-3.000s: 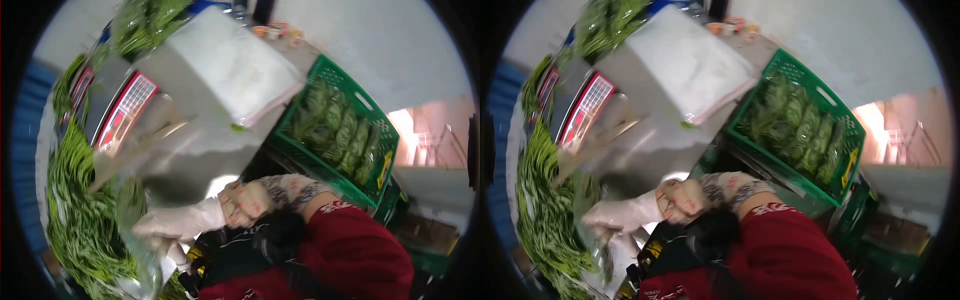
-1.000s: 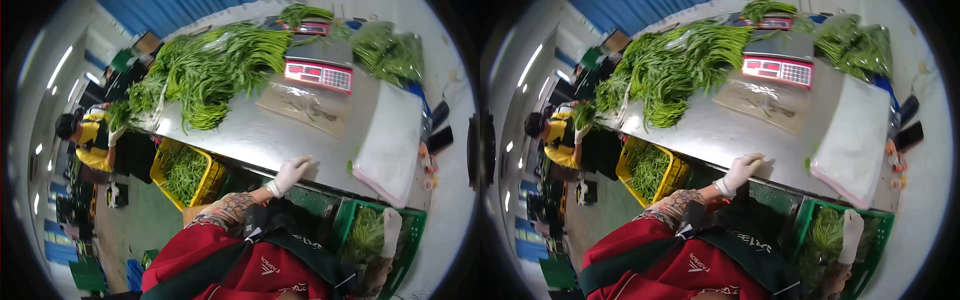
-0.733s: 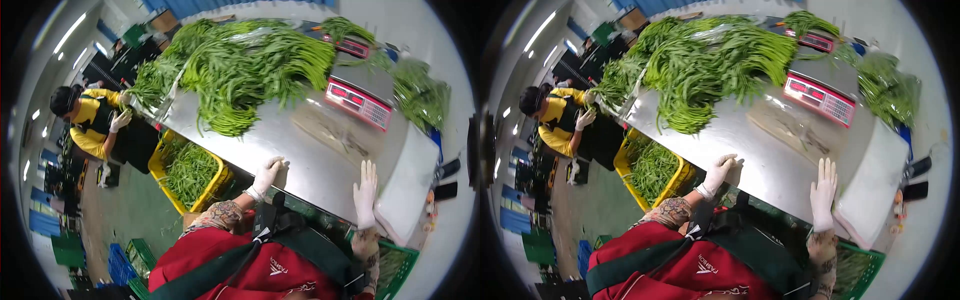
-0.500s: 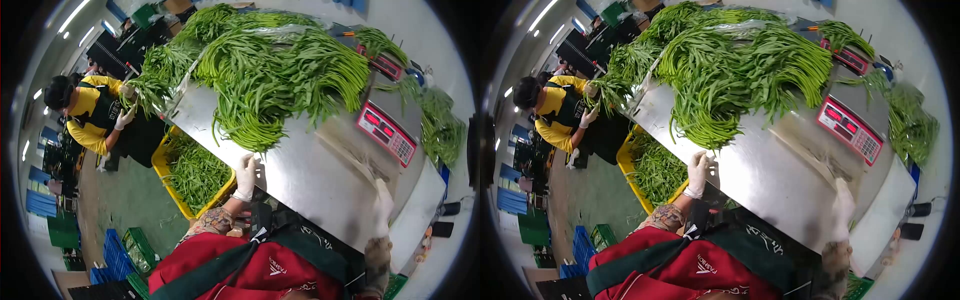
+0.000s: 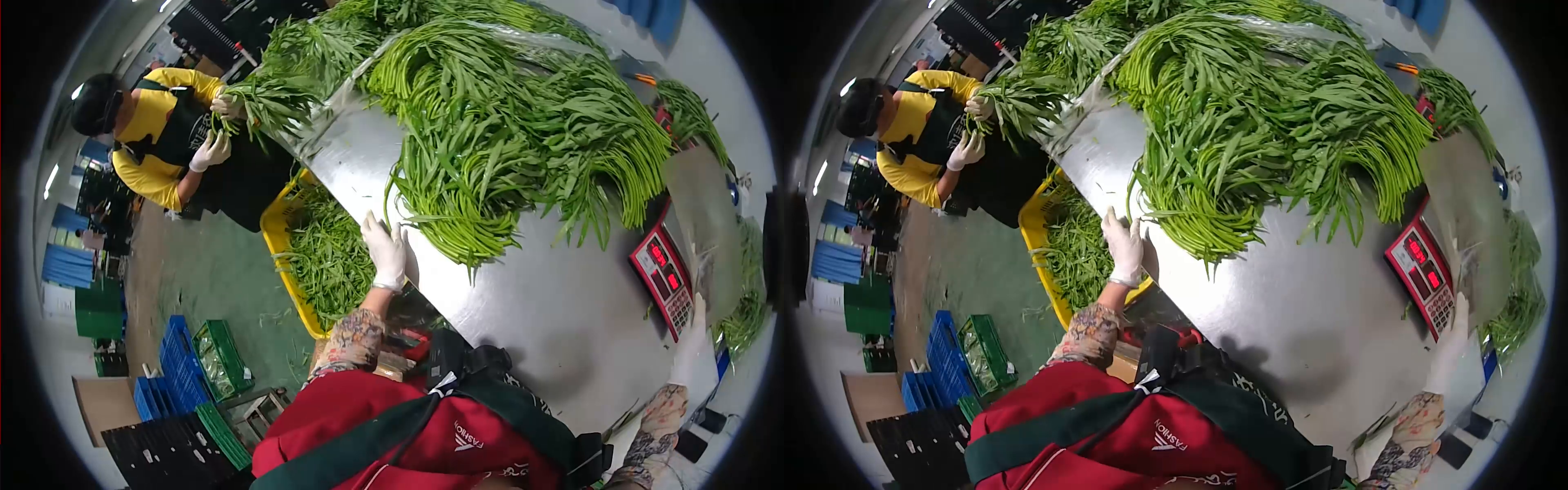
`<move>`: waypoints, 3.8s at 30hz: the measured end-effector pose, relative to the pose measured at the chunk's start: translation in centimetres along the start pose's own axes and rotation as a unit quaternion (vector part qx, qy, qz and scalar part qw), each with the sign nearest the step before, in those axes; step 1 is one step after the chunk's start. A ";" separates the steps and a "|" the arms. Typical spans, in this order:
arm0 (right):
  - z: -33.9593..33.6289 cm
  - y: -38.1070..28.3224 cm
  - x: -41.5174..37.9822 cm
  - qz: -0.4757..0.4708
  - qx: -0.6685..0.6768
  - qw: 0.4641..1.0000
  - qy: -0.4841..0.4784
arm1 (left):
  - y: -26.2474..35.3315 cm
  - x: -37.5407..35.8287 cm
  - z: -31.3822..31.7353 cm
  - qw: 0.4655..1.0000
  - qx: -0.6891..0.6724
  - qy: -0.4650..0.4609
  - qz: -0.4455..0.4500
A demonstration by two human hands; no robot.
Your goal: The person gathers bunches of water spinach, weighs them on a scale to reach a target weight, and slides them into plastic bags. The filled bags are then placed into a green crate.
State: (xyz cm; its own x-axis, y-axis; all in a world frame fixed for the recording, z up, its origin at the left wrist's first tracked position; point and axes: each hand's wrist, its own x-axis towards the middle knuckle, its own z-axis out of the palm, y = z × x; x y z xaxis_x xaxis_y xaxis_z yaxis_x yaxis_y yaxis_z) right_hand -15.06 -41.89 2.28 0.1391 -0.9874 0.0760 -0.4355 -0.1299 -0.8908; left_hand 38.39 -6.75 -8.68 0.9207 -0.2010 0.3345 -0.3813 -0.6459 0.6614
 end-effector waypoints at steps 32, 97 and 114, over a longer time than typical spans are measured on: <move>42.9 -18.6 -8.5 -0.122 -0.307 0.765 -0.553 | 4.7 -2.8 1.2 0.655 -0.620 -0.240 -0.360; 18.6 -9.1 -15.2 0.367 0.452 0.730 -0.359 | 21.2 -18.5 -3.1 0.879 -0.278 -0.340 0.188; 6.1 -7.9 -16.5 0.138 0.590 0.730 -0.317 | 10.8 -17.1 2.0 0.923 -0.199 -0.325 0.056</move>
State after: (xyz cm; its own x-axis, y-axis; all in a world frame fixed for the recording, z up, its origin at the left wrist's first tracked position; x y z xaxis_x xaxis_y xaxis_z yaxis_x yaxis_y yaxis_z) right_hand -8.50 -23.98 5.38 0.7372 -0.6722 -0.0692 0.4921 0.6043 -0.6266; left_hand 18.68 -11.71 -8.58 0.6790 -0.7336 0.0278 -0.3589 -0.2986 0.8843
